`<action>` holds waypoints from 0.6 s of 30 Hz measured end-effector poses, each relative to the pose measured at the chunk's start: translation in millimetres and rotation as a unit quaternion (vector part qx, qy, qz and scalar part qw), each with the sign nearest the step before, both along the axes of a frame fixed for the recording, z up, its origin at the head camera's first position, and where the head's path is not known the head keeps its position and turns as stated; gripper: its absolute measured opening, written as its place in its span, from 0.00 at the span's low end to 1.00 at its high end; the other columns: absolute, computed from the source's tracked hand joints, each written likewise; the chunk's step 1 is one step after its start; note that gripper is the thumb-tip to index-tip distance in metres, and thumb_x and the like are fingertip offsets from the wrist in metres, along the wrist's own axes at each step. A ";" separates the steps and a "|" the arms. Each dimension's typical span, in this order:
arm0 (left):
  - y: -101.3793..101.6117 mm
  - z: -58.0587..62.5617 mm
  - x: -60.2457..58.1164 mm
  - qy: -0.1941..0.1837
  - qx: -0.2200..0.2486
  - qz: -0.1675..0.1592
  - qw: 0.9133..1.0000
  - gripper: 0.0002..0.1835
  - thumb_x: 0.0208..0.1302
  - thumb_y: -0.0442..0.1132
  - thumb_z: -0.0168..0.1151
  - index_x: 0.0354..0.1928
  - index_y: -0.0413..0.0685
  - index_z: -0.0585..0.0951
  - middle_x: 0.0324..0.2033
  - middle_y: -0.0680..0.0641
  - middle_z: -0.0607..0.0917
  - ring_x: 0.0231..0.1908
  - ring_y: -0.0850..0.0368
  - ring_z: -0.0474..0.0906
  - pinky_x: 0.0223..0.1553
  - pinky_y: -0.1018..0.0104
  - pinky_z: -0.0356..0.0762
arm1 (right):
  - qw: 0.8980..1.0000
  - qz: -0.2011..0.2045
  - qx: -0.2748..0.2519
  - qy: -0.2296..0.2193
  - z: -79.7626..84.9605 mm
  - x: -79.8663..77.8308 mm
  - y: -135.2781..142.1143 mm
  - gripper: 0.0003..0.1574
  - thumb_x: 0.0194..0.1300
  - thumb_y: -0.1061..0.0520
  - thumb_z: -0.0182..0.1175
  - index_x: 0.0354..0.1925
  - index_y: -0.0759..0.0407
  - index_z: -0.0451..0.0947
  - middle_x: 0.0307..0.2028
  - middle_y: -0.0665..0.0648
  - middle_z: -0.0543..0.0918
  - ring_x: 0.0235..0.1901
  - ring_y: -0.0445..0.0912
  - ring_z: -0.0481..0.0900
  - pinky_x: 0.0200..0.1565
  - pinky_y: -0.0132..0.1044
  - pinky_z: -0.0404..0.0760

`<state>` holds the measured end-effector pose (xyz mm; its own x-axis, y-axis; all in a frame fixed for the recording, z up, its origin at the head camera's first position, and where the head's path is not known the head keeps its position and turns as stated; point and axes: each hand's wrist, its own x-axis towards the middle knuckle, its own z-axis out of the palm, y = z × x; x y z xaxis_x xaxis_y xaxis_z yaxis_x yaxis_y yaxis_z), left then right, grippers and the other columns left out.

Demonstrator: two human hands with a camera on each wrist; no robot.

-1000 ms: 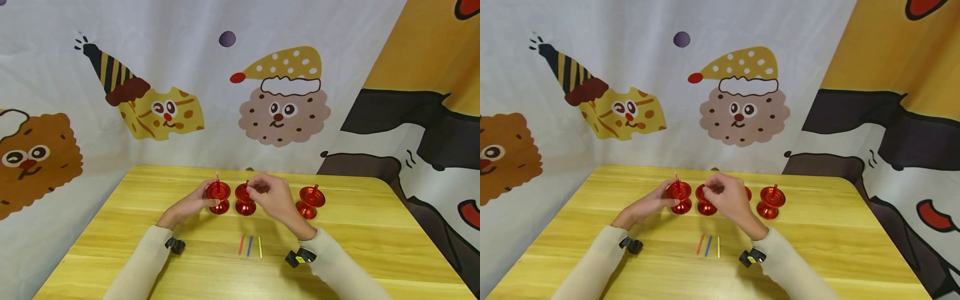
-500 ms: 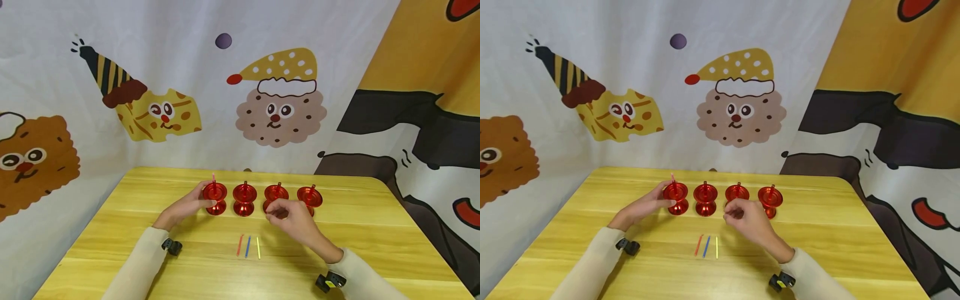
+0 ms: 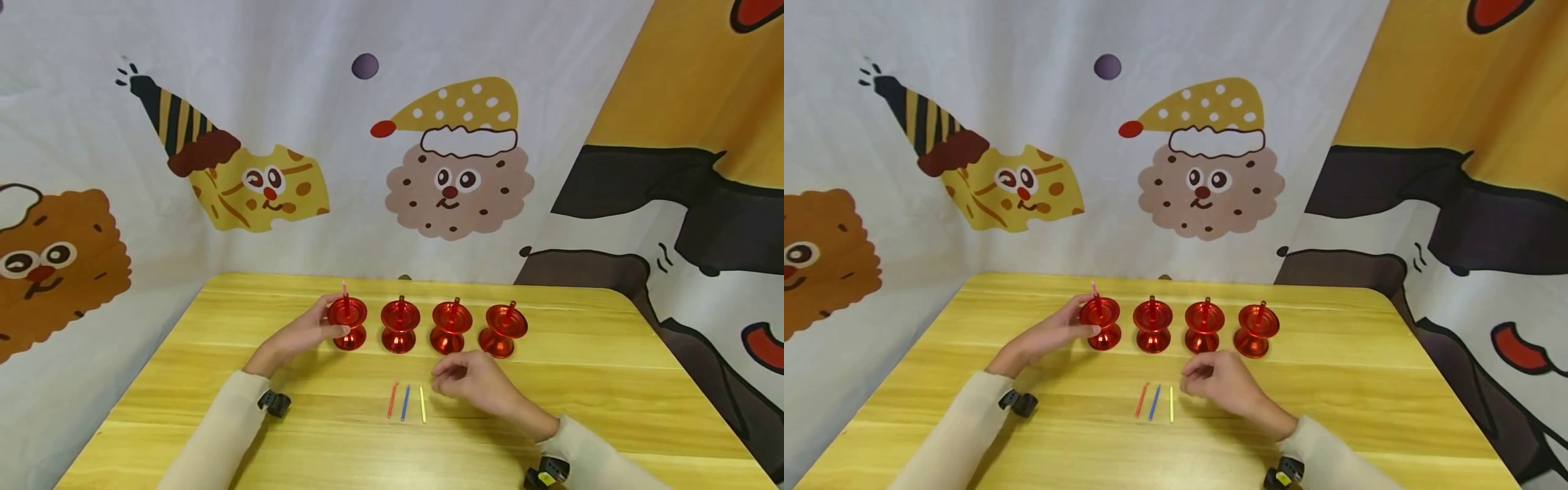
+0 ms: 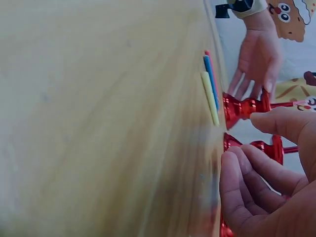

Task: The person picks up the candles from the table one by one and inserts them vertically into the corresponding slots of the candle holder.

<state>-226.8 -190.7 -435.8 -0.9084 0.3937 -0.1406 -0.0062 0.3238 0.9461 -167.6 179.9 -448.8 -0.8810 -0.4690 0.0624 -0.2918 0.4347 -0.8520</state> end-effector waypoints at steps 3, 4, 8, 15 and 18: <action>-0.4 4.9 6.1 0.012 -0.017 0.017 1.000 0.46 0.81 0.42 0.64 0.87 0.37 0.49 0.78 0.28 0.66 0.77 0.28 0.66 0.73 0.29 0.65 | 1.000 0.004 0.004 -0.009 -3.0 -0.1 -3.0 0.10 0.62 0.66 0.76 0.43 0.63 0.91 0.35 0.48 0.90 0.35 0.42 0.84 0.39 0.31 0.83; -0.5 6.7 8.5 0.018 -0.023 0.026 0.999 0.46 0.81 0.42 0.64 0.87 0.35 0.49 0.79 0.27 0.64 0.77 0.27 0.65 0.72 0.29 0.67 | 1.000 0.004 0.007 -0.008 -3.6 -0.2 -3.8 0.11 0.61 0.66 0.76 0.43 0.63 0.91 0.34 0.48 0.89 0.34 0.42 0.84 0.38 0.31 0.82; 0.8 15.8 21.0 0.057 -0.066 0.082 0.993 0.43 0.80 0.43 0.66 0.85 0.33 0.55 0.77 0.27 0.65 0.75 0.25 0.66 0.69 0.32 0.73 | 1.000 0.005 0.024 -0.010 -4.8 -1.2 -5.6 0.14 0.59 0.62 0.81 0.43 0.62 0.90 0.33 0.48 0.88 0.33 0.42 0.83 0.37 0.32 0.81; 12.8 38.0 48.2 0.154 -0.124 0.158 0.967 0.31 0.77 0.41 0.69 0.74 0.35 0.70 0.58 0.32 0.78 0.56 0.36 0.83 0.47 0.48 0.87 | 0.998 0.018 0.052 -0.007 -6.3 -2.1 -8.8 0.18 0.56 0.56 0.85 0.42 0.60 0.89 0.32 0.47 0.86 0.32 0.41 0.81 0.37 0.32 0.80; 23.4 44.9 55.6 0.165 -0.110 0.149 0.969 0.29 0.76 0.40 0.71 0.72 0.37 0.73 0.52 0.38 0.82 0.49 0.45 0.85 0.39 0.56 0.86 | 0.998 0.023 0.058 -0.003 -7.5 -2.3 -11.1 0.19 0.55 0.55 0.86 0.41 0.58 0.88 0.32 0.47 0.85 0.32 0.40 0.81 0.37 0.33 0.80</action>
